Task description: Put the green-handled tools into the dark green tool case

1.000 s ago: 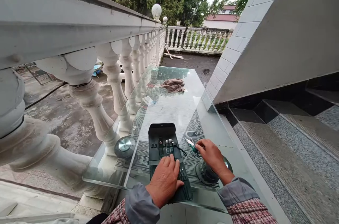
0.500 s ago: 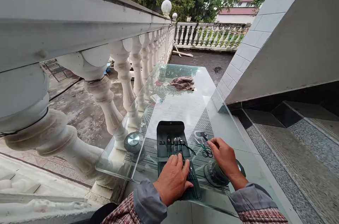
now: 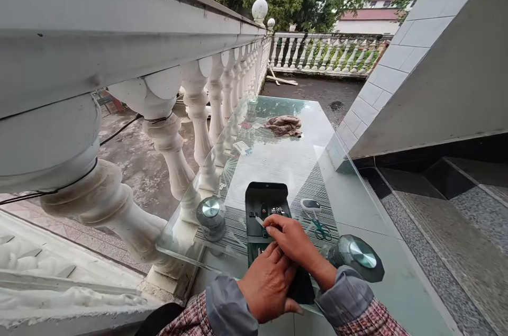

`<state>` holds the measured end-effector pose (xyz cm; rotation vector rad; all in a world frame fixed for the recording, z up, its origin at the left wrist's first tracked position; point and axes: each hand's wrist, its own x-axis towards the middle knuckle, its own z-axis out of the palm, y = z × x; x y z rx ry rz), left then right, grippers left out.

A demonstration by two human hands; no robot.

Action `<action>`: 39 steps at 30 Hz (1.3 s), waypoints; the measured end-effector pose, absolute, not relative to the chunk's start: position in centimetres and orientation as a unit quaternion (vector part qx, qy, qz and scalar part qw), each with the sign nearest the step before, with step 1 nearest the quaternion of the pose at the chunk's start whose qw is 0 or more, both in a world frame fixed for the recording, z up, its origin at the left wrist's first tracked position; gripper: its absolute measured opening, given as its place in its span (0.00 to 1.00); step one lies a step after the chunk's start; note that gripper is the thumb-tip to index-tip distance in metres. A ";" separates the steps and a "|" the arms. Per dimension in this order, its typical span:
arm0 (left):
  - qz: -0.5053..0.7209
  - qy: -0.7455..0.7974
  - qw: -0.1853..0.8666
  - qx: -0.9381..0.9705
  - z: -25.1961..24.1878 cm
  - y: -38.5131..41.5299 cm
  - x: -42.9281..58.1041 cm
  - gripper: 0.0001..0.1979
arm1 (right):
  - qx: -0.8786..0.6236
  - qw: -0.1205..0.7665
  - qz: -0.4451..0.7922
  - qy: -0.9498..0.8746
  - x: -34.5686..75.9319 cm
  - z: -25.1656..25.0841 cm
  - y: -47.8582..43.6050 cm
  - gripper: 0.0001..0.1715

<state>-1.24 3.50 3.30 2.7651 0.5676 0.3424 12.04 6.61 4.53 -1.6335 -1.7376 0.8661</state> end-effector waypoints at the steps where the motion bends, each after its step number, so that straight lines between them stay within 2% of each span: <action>1: 0.121 0.187 0.160 0.962 3.5 3.4 -1.4 0.45 | -0.619 0.292 0.320 -0.655 11.9 4.4 6.8 0.13; 10: 0.084 0.181 0.163 0.966 3.1 3.3 -1.8 0.46 | -0.651 0.223 0.294 -0.663 11.0 3.1 7.0 0.11; 16: 0.083 0.181 0.163 0.966 2.6 3.3 -1.7 0.45 | -0.659 0.195 0.278 -0.671 10.4 3.0 6.8 0.15; 21: 0.075 0.176 0.171 0.966 2.6 3.3 -1.8 0.43 | -0.653 0.195 0.277 -0.677 9.7 3.4 6.8 0.14; 33: 0.093 0.179 0.181 0.963 2.4 3.3 -1.9 0.41 | -0.640 0.220 0.336 -0.655 9.8 2.2 7.6 0.19; 39: 0.104 0.174 0.177 0.963 2.2 3.4 -1.9 0.42 | -0.649 0.226 0.312 -0.656 9.4 2.7 7.4 0.18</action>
